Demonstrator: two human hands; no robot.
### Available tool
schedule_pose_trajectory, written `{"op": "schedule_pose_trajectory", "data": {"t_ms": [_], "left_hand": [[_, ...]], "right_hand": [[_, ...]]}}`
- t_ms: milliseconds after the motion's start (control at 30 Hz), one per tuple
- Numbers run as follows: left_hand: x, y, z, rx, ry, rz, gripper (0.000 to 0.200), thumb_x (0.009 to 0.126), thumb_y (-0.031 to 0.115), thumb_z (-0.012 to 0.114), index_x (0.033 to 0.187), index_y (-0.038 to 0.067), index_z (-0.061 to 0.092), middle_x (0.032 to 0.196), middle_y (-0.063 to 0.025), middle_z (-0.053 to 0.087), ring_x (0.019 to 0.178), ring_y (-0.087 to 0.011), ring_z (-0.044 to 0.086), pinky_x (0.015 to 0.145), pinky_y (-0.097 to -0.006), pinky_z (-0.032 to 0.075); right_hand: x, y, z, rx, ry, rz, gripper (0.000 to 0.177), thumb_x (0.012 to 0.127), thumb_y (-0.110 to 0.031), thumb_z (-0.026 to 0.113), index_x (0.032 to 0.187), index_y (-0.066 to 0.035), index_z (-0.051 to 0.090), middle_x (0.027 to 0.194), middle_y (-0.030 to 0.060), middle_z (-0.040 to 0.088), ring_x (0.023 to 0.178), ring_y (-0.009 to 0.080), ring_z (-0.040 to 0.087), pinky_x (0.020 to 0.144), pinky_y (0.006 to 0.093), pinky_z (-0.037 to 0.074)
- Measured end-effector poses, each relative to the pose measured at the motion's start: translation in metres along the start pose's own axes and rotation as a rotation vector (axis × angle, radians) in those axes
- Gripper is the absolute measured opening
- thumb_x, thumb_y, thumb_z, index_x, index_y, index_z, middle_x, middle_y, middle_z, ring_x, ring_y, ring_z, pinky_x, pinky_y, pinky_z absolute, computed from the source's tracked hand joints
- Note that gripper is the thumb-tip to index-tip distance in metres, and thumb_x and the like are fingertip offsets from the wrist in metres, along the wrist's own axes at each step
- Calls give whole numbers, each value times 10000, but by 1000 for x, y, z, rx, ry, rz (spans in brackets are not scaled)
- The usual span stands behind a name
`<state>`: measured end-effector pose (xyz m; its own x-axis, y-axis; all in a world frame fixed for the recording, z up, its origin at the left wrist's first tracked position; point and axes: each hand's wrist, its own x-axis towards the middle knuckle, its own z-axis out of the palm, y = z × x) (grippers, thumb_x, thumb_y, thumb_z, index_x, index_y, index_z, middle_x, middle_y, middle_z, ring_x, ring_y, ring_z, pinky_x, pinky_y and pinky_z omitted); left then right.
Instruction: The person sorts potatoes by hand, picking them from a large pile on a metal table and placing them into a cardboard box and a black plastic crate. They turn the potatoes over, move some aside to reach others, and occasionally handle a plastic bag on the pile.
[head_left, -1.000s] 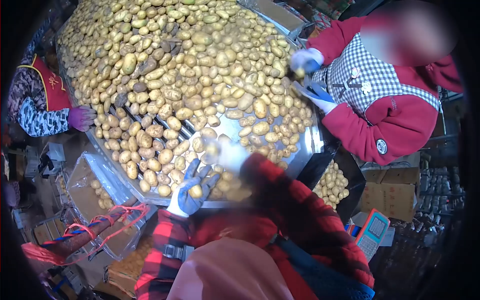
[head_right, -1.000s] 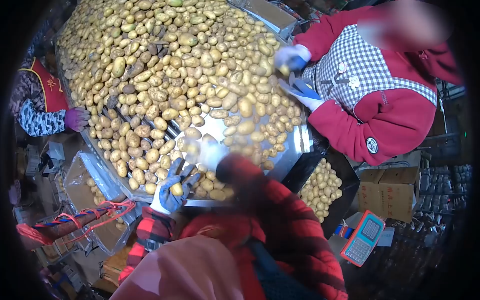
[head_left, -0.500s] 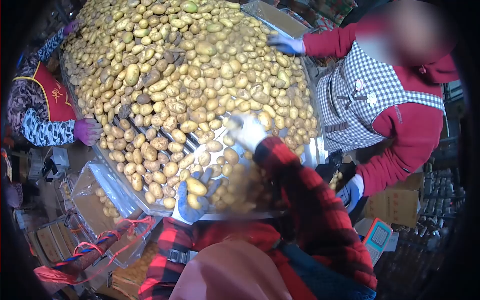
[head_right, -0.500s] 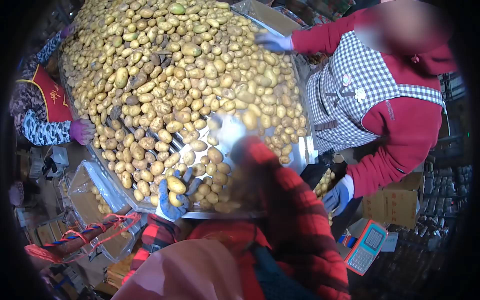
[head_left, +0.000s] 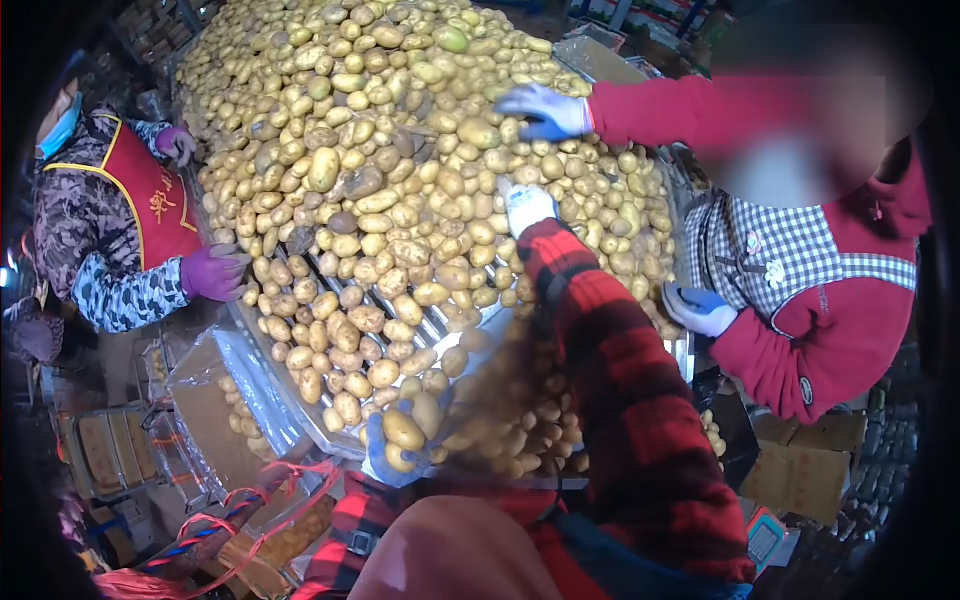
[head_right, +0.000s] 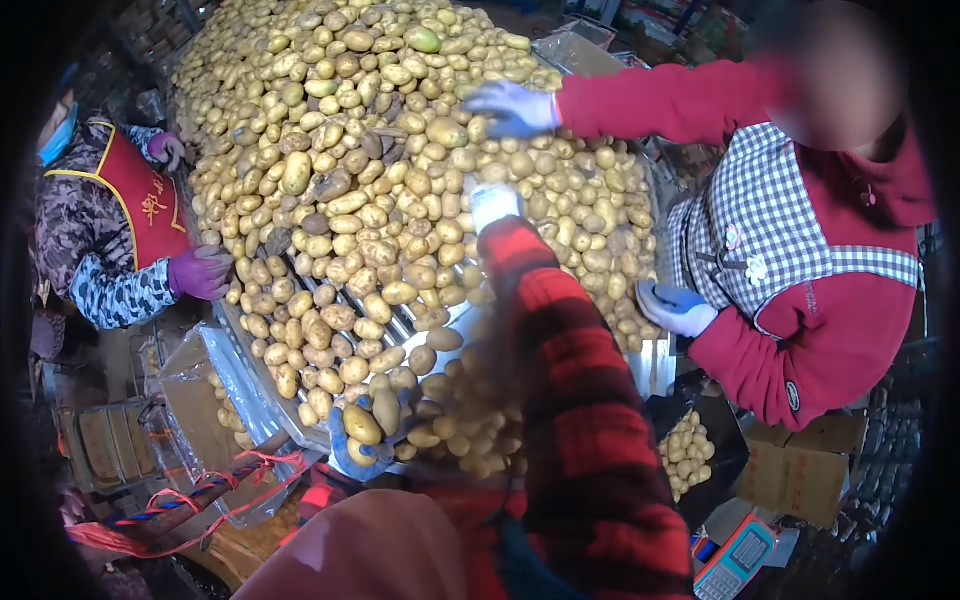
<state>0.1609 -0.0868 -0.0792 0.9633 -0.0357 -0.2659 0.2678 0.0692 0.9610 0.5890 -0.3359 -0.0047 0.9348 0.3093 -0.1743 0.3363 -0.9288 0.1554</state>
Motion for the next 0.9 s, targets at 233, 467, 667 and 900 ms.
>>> {"op": "schedule_pose_trajectory", "data": {"t_ms": [233, 467, 667, 900], "left_hand": [[16, 66, 11, -1076, -285, -247, 838, 944, 716, 411, 1557, 150, 333, 1451, -116, 464, 1146, -228, 529, 790, -354, 548], [30, 50, 4, -1054, -114, -318, 755, 972, 592, 507, 1506, 75, 378, 1435, -109, 488, 1077, -208, 565, 849, -343, 514], [-1, 58, 30, -884, 222, -225, 628, 1014, 455, 527, 1467, 32, 429, 1378, -119, 567, 1082, -196, 577, 920, -358, 482], [1, 62, 17, -775, 89, -123, 662, 1058, 531, 365, 1516, 53, 360, 1429, -166, 530, 1321, -283, 537, 1083, -412, 449]], "right_hand": [[-52, -10, -40, 375, 485, -108, 331, 869, -182, 630, 1199, -158, 639, 1139, 147, 674, 932, 365, 673, 788, 489, 549], [77, -21, -105, 113, -20, 116, 453, 1051, -304, 368, 1444, -130, 512, 1504, 207, 479, 1280, 390, 580, 1011, 477, 507], [98, 2, -48, 107, 79, 6, 565, 909, -340, 666, 1451, -295, 513, 1401, 254, 521, 1131, 414, 654, 955, 470, 541], [-73, -20, -51, 144, 183, -227, 489, 891, -315, 668, 1371, -312, 572, 1368, 241, 528, 1111, 433, 637, 915, 505, 542]]}}
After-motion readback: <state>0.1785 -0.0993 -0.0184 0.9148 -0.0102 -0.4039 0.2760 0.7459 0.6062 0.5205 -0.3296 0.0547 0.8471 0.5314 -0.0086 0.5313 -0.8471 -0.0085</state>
